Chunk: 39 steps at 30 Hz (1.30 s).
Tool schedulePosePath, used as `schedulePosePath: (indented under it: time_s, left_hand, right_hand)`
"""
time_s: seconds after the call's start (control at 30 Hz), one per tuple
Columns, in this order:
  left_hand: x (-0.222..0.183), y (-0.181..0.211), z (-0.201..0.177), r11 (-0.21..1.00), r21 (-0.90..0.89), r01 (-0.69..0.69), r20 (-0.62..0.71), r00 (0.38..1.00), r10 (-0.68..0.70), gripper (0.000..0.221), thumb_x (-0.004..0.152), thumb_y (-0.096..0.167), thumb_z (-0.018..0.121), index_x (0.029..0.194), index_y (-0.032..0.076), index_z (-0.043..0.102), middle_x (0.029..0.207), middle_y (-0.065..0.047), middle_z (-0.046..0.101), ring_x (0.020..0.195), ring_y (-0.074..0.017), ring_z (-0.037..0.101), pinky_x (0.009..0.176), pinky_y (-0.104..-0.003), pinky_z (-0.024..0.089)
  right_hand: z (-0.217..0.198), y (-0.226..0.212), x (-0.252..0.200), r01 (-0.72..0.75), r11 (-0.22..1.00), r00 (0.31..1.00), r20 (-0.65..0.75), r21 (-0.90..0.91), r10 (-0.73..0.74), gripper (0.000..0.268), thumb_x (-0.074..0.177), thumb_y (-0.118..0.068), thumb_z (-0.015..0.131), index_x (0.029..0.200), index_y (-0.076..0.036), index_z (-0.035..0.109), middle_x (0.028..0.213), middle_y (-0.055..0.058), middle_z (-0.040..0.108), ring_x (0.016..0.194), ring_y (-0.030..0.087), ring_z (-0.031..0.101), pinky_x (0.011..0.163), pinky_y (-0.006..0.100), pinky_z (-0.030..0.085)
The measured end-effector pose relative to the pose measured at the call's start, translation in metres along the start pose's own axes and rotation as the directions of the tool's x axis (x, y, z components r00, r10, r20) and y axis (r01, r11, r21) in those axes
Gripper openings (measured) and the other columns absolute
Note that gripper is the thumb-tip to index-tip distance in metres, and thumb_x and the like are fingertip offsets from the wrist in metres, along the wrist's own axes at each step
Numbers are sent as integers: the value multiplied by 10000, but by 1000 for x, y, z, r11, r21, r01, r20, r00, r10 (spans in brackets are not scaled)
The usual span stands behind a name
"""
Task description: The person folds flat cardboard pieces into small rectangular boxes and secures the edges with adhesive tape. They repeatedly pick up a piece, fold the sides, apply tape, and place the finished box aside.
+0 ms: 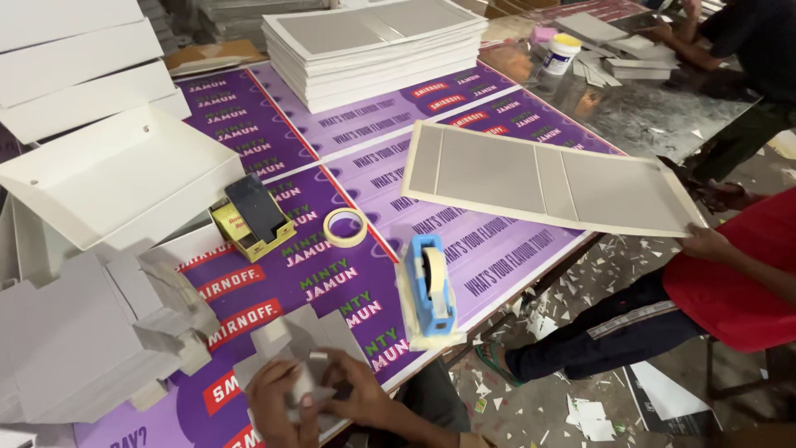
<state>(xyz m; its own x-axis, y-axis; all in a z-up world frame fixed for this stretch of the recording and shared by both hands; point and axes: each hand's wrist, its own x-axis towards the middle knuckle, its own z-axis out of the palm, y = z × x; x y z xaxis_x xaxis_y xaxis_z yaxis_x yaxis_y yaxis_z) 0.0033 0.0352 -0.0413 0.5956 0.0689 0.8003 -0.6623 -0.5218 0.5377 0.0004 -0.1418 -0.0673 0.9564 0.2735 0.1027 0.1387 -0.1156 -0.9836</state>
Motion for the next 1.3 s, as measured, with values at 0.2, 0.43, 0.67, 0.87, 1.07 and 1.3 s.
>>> schedulePosePath:
  time_s: [0.2, 0.43, 0.67, 0.87, 1.07, 1.3]
  left_hand:
    - [4, -67, -22, 993, -109, -37, -83, 996, 29, 520, 784, 358, 807, 1125, 18, 611, 1109, -200, 643, 1095, -362, 627, 965, -450, 504]
    - [-17, -8, -24, 852, 507, 127, 135, 965, -225, 571, 745, 339, 802, 1193, 29, 633, 1194, -265, 617, 1161, -439, 597, 945, -496, 489]
    - [-20, 9, 11, 876, 480, -41, 495, 837, -232, 540, 718, 334, 817, 1217, 174, 689, 1152, -110, 709, 939, -321, 690, 805, -552, 535]
    - [-12, -12, -7, 996, 13, 86, 392, 916, -84, 430, 772, 17, 643, 1173, 131, 748, 1034, -73, 765, 920, -268, 757, 770, -416, 595]
    - [-35, -4, 3, 773, -429, 468, -68, 836, -544, 249, 1032, 28, 598, 1270, -5, 666, 1200, -165, 710, 1121, -239, 700, 997, -342, 548]
    - [-103, -54, 37, 759, -539, 365, -32, 892, -451, 213, 967, 23, 663, 1177, -11, 654, 1170, -186, 697, 1113, -239, 711, 1007, -356, 556]
  right_hand:
    - [-21, -83, -15, 392, 909, 902, -134, -140, -410, 1288, 894, -251, 913, 1670, -110, -105, 1511, 216, 615, 1388, 283, 573, 1126, 425, 446]
    - [-90, -210, -44, 630, 745, 768, -31, 221, -640, 1121, 986, -238, 813, 1585, -260, -135, 1598, 220, 481, 1479, 323, 502, 1188, 451, 416]
    - [-55, -239, -26, 505, 862, 859, -127, 49, -496, 987, 897, -199, 846, 1546, -182, 103, 1577, 251, 446, 1452, 366, 477, 1120, 472, 458]
    - [-20, -175, -16, 315, 896, 884, -247, -314, -397, 897, 820, -165, 874, 1513, -115, 307, 1560, 278, 417, 1428, 404, 455, 1062, 490, 495]
    - [2, -122, -11, 392, 865, 874, -168, -313, -457, 846, 921, -146, 868, 1581, -66, 344, 1453, 151, 640, 1368, 347, 622, 1109, 449, 513]
    - [-3, -104, -3, 592, 717, 771, -3, -368, -637, 851, 917, 67, 785, 1610, -122, 331, 1338, 131, 679, 1187, 366, 702, 998, 419, 595]
